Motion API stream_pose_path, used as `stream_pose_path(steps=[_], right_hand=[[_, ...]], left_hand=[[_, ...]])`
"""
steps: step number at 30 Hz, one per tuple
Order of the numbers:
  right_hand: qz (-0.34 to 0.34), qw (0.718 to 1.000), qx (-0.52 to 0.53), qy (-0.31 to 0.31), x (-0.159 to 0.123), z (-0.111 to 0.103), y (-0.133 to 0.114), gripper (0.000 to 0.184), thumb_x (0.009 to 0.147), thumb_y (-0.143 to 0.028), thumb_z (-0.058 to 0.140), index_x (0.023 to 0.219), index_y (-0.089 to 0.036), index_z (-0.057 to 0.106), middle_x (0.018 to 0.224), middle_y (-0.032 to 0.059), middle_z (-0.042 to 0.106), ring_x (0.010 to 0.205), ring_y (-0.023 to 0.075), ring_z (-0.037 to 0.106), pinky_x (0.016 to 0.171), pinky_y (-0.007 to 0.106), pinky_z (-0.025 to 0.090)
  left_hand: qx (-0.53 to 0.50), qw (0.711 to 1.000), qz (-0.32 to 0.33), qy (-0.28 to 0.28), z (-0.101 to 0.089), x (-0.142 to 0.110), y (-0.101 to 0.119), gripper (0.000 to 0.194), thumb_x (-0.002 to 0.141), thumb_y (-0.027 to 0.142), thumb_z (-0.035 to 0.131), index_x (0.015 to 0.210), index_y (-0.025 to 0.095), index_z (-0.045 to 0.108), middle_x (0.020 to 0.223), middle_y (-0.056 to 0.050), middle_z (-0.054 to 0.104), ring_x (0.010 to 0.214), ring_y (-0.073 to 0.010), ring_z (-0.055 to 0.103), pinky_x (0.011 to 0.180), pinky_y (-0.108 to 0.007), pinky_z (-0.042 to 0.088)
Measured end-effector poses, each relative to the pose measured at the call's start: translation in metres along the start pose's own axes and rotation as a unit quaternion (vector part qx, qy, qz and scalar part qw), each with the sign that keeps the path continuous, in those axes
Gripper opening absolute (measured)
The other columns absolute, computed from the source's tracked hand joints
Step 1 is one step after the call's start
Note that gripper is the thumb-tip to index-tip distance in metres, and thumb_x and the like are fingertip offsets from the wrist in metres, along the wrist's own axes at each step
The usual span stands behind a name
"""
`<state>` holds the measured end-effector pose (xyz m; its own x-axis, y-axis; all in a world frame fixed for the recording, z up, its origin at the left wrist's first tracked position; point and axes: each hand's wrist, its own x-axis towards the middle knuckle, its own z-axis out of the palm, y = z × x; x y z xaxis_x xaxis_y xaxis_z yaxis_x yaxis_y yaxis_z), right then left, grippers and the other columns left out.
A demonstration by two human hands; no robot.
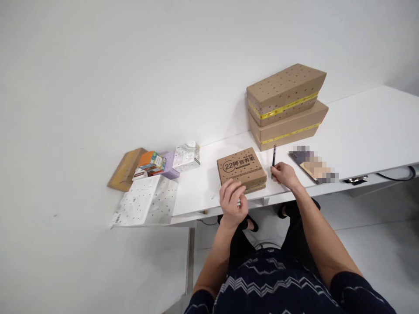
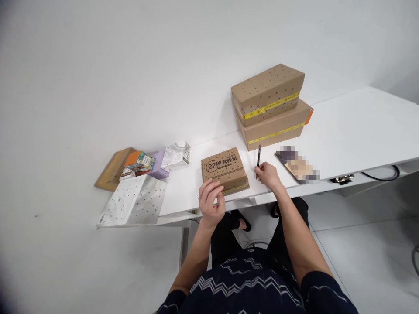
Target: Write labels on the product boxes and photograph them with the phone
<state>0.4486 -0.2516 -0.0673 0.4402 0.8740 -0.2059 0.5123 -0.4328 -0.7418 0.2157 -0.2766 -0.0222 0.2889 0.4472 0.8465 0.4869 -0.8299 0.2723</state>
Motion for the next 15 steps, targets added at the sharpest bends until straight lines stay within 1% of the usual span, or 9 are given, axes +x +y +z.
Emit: stream_pose_path(steps=[1, 2, 4, 6, 8, 9, 11, 13, 15], right_hand=[[-0.010, 0.996, 0.087, 0.013, -0.004, -0.004, -0.002, 0.015, 0.082, -0.030, 0.049, 0.071, -0.020, 0.048, 0.058, 0.0011, 0.064, 0.049, 0.0133, 0.059, 0.051, 0.023, 0.046], [-0.022, 0.982, 0.186, 0.029, -0.009, -0.009, -0.005, 0.014, 0.080, -0.030, 0.050, 0.071, -0.021, 0.046, 0.055, -0.0013, 0.061, 0.042, 0.0114, 0.054, 0.046, 0.023, 0.044], [-0.052, 0.926, 0.371, 0.055, -0.018, -0.018, -0.016, 0.011, 0.076, -0.028, 0.052, 0.071, -0.022, 0.044, 0.053, -0.0038, 0.059, 0.037, 0.0103, 0.050, 0.040, 0.022, 0.042], [-0.096, 0.874, 0.473, 0.062, -0.028, -0.026, -0.032, 0.009, 0.074, -0.026, 0.052, 0.073, -0.023, 0.044, 0.052, -0.0056, 0.057, 0.036, 0.0102, 0.049, 0.037, 0.022, 0.040], [-0.144, 0.844, 0.514, 0.057, -0.037, -0.031, -0.050, 0.008, 0.073, -0.026, 0.052, 0.077, -0.023, 0.046, 0.051, -0.0067, 0.055, 0.036, 0.0099, 0.048, 0.036, 0.021, 0.038], [-0.164, 0.840, 0.515, 0.053, -0.041, -0.032, -0.059, 0.008, 0.074, -0.027, 0.052, 0.079, -0.023, 0.047, 0.052, -0.0067, 0.055, 0.036, 0.0097, 0.048, 0.036, 0.021, 0.038], [-0.191, 0.850, 0.490, 0.044, -0.048, -0.029, -0.076, 0.010, 0.077, -0.031, 0.051, 0.083, -0.023, 0.050, 0.056, -0.0055, 0.056, 0.040, 0.0100, 0.049, 0.039, 0.022, 0.041], [-0.208, 0.873, 0.439, 0.032, -0.050, -0.022, -0.088, 0.013, 0.080, -0.035, 0.050, 0.085, -0.023, 0.050, 0.061, -0.0035, 0.058, 0.045, 0.0109, 0.051, 0.044, 0.024, 0.044], [-0.226, 0.901, 0.368, 0.028, -0.049, -0.012, -0.095, 0.014, 0.082, -0.037, 0.049, 0.083, -0.023, 0.050, 0.063, -0.0023, 0.059, 0.048, 0.0115, 0.052, 0.047, 0.025, 0.044]], left_hand=[[0.001, 1.000, 0.010, -0.013, 0.004, 0.001, 0.002, 0.035, 0.075, 0.001, 0.053, 0.104, 0.019, 0.061, 0.102, -0.009, 0.066, 0.113, -0.0244, 0.056, 0.093, -0.044, 0.050], [0.003, 1.000, 0.018, -0.023, 0.008, 0.002, 0.003, 0.036, 0.075, 0.002, 0.054, 0.105, 0.019, 0.062, 0.102, -0.009, 0.066, 0.114, -0.0246, 0.055, 0.094, -0.044, 0.050], [0.016, 0.999, 0.023, -0.040, 0.016, 0.002, 0.006, 0.037, 0.075, 0.004, 0.054, 0.108, 0.019, 0.062, 0.105, -0.009, 0.067, 0.115, -0.0250, 0.055, 0.095, -0.043, 0.049], [0.048, 0.997, 0.011, -0.061, 0.024, 0.002, 0.009, 0.039, 0.076, 0.007, 0.055, 0.113, 0.019, 0.061, 0.111, -0.010, 0.066, 0.115, -0.0259, 0.054, 0.096, -0.043, 0.047], [0.086, 0.993, -0.004, -0.081, 0.031, 0.001, 0.010, 0.040, 0.077, 0.011, 0.057, 0.116, 0.018, 0.061, 0.116, -0.010, 0.066, 0.114, -0.0271, 0.054, 0.097, -0.044, 0.044], [0.101, 0.991, -0.008, -0.087, 0.034, 0.000, 0.010, 0.041, 0.077, 0.012, 0.057, 0.117, 0.019, 0.061, 0.118, -0.010, 0.065, 0.113, -0.0276, 0.055, 0.097, -0.044, 0.043], [0.115, 0.989, -0.012, -0.093, 0.038, -0.003, 0.009, 0.042, 0.077, 0.014, 0.057, 0.118, 0.019, 0.062, 0.118, -0.009, 0.066, 0.113, -0.0277, 0.055, 0.098, -0.043, 0.040], [0.114, 0.989, -0.014, -0.095, 0.040, -0.005, 0.007, 0.042, 0.077, 0.014, 0.057, 0.119, 0.020, 0.062, 0.118, -0.009, 0.066, 0.113, -0.0272, 0.055, 0.099, -0.043, 0.039], [0.115, 0.989, -0.015, -0.094, 0.042, -0.007, 0.004, 0.043, 0.077, 0.015, 0.056, 0.118, 0.020, 0.062, 0.117, -0.009, 0.066, 0.114, -0.0270, 0.055, 0.100, -0.042, 0.038]])
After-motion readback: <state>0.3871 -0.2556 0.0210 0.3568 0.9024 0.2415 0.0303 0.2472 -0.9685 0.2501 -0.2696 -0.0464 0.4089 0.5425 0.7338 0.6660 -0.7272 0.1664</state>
